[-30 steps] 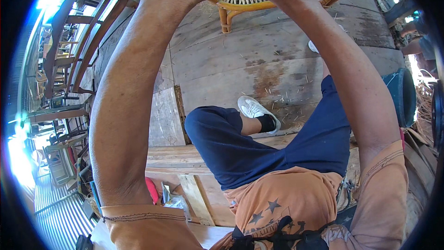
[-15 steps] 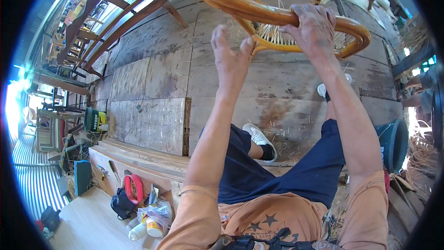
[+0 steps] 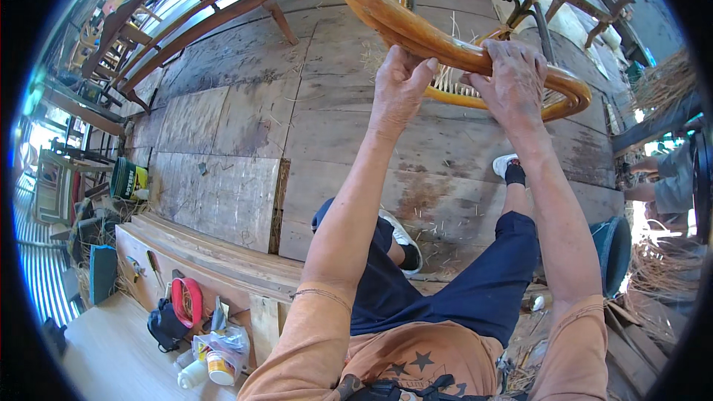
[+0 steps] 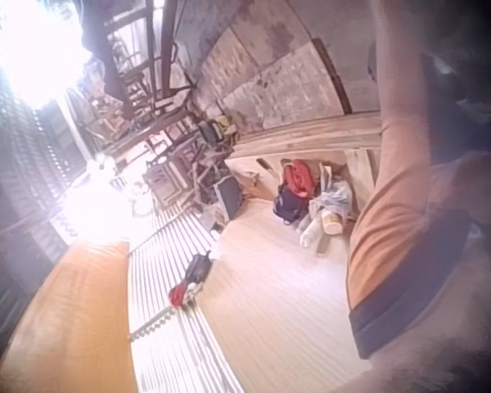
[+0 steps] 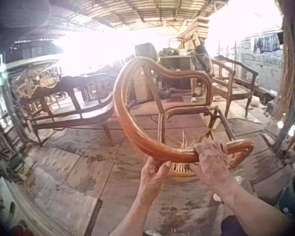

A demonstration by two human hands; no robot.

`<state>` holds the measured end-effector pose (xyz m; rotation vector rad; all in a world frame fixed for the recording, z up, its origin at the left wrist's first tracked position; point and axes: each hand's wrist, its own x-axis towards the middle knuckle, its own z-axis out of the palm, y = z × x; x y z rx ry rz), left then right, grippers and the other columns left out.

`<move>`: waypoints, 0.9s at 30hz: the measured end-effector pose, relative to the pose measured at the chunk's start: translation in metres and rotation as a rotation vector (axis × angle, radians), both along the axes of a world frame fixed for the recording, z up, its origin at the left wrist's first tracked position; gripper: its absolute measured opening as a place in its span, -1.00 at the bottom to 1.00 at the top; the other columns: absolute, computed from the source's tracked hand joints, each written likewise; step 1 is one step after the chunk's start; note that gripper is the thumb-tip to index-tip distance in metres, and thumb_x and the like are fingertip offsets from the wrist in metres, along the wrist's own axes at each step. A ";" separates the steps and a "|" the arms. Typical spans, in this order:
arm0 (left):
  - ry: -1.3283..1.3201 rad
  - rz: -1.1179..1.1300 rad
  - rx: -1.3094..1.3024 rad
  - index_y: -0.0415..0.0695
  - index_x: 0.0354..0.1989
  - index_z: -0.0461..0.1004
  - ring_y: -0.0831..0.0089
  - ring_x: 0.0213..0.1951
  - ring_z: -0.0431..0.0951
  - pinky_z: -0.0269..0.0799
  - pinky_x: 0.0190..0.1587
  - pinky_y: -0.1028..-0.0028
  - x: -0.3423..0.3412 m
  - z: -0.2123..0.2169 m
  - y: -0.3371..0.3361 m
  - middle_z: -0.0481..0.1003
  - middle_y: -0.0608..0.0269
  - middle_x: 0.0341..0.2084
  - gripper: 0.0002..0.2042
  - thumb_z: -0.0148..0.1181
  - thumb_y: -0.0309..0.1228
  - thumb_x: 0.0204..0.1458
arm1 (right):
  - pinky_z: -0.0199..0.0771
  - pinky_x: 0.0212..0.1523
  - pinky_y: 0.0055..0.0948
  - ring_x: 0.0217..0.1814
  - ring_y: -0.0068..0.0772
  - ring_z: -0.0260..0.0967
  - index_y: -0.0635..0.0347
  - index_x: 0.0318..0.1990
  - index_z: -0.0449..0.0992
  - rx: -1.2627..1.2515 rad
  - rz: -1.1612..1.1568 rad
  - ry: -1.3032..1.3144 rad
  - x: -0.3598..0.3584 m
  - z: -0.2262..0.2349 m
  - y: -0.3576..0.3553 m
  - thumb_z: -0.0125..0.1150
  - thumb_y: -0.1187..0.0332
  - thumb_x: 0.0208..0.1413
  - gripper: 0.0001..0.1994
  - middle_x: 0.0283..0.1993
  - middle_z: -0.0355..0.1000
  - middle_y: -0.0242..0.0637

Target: Weaving rattan strips into the seat frame of a wooden chair.

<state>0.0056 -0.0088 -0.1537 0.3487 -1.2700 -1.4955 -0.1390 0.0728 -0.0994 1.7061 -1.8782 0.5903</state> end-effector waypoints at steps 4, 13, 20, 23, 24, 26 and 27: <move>-0.037 0.009 0.021 -0.26 -0.17 0.33 0.66 -0.31 0.40 0.32 -0.17 0.61 0.003 0.007 -0.002 0.45 0.33 -0.33 -0.78 0.08 -0.54 -0.01 | 0.02 0.06 -0.21 -0.05 -0.31 0.20 0.02 -0.08 0.38 0.087 -0.012 0.017 0.006 0.010 0.003 0.32 0.15 -0.23 -0.52 -0.19 0.34 -0.36; -0.080 0.013 -0.080 -0.28 -0.12 0.33 0.59 -0.22 0.41 0.30 -0.10 0.58 0.000 0.001 -0.012 0.44 0.26 -0.27 -0.78 0.06 -0.51 0.05 | 0.00 0.08 -0.22 0.01 -0.30 0.20 0.01 -0.07 0.38 -0.050 0.092 -0.050 0.017 -0.005 -0.020 0.30 0.13 -0.20 -0.52 -0.12 0.32 -0.33; -0.090 0.087 -0.173 -0.27 -0.16 0.28 0.59 -0.20 0.42 0.34 -0.12 0.57 0.000 0.005 -0.011 0.45 0.25 -0.27 -0.80 0.05 -0.51 0.07 | 0.01 0.06 -0.24 -0.06 -0.33 0.23 0.00 -0.16 0.42 -0.112 -0.016 -0.055 0.023 -0.007 -0.029 0.33 0.19 -0.26 -0.58 -0.21 0.36 -0.38; -0.159 0.119 -0.216 -0.27 -0.14 0.27 0.58 -0.20 0.41 0.34 -0.12 0.56 0.003 0.002 -0.014 0.44 0.24 -0.25 -0.80 0.04 -0.51 0.07 | 0.00 0.05 -0.24 -0.06 -0.33 0.23 -0.01 -0.18 0.42 -0.164 0.002 -0.059 0.026 -0.009 -0.030 0.33 0.20 -0.26 -0.60 -0.22 0.36 -0.40; -0.155 0.118 -0.228 -0.27 -0.13 0.27 0.57 -0.19 0.41 0.33 -0.11 0.56 0.004 0.002 -0.015 0.44 0.24 -0.24 -0.79 0.03 -0.52 0.07 | 0.00 0.05 -0.23 -0.05 -0.34 0.22 -0.01 -0.19 0.42 -0.181 0.006 -0.064 0.027 -0.009 -0.030 0.33 0.21 -0.26 -0.61 -0.21 0.36 -0.41; -0.155 0.088 -0.214 -0.27 -0.12 0.28 0.57 -0.18 0.41 0.32 -0.09 0.56 0.007 0.003 -0.009 0.44 0.24 -0.24 -0.79 0.02 -0.53 0.07 | 0.00 0.05 -0.23 -0.04 -0.34 0.21 -0.01 -0.19 0.41 -0.175 0.004 -0.071 0.027 -0.014 -0.025 0.33 0.20 -0.26 -0.60 -0.20 0.35 -0.41; -0.153 0.065 -0.202 -0.27 -0.10 0.28 0.57 -0.17 0.40 0.31 -0.08 0.55 0.009 0.004 -0.005 0.43 0.25 -0.23 -0.78 0.02 -0.53 0.07 | 0.00 0.05 -0.23 -0.03 -0.35 0.20 0.00 -0.20 0.40 -0.171 0.009 -0.076 0.028 -0.016 -0.022 0.34 0.20 -0.27 -0.60 -0.19 0.34 -0.42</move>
